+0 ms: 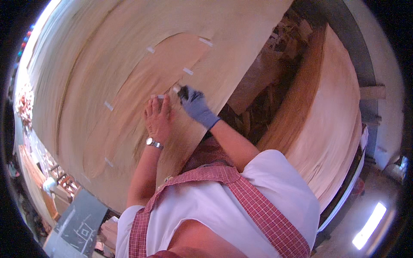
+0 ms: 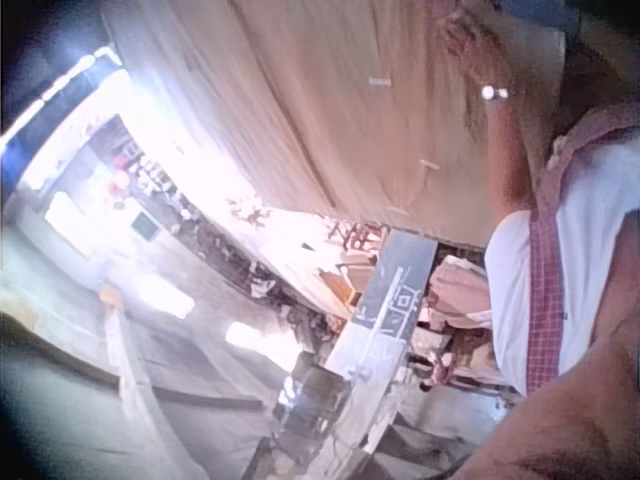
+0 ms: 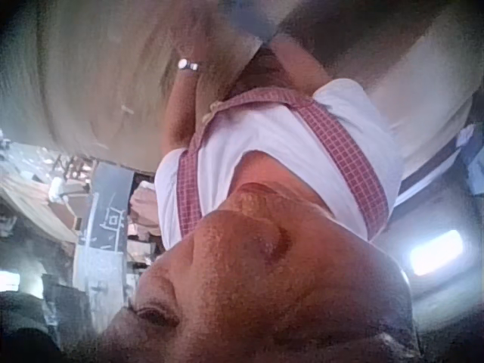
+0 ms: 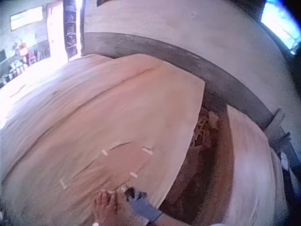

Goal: The person repairs holes and defects in thin wood veneer sheets by cutting patches from scrap strips and securing them with tape.

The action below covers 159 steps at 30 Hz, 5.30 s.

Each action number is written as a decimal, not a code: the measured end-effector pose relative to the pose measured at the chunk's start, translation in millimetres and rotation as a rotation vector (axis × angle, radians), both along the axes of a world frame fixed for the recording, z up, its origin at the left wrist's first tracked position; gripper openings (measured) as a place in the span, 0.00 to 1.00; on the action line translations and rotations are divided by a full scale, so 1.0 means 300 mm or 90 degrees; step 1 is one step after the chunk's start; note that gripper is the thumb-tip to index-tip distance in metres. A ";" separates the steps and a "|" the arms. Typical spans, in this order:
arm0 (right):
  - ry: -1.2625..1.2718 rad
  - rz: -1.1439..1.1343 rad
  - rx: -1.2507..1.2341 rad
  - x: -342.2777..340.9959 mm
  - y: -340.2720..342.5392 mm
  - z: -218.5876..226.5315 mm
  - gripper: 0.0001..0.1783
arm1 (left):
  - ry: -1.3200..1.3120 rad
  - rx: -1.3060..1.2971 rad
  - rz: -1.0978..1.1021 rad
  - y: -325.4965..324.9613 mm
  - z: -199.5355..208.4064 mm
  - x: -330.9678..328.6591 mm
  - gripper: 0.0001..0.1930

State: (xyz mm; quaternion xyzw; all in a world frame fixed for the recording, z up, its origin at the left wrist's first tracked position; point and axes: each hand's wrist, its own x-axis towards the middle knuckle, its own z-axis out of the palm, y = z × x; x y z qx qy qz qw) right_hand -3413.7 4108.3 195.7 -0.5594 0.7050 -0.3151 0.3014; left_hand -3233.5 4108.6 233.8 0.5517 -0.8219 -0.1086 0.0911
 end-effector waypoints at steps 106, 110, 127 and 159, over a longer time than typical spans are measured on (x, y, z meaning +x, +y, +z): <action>0.138 -0.530 -0.058 2.350 1.052 -0.116 0.20 | 0.095 0.027 -0.102 -0.239 -0.016 2.331 0.09; 0.066 -0.562 0.090 2.345 1.422 0.160 0.18 | 0.283 -0.051 -0.374 0.150 0.176 1.871 0.05; 0.122 -0.702 -0.092 2.318 1.630 0.043 0.22 | 0.066 0.161 -0.807 1.163 0.032 0.912 0.08; -0.913 -0.787 -0.319 1.388 2.999 0.656 0.18 | 0.421 0.517 -0.184 1.610 0.159 1.148 0.16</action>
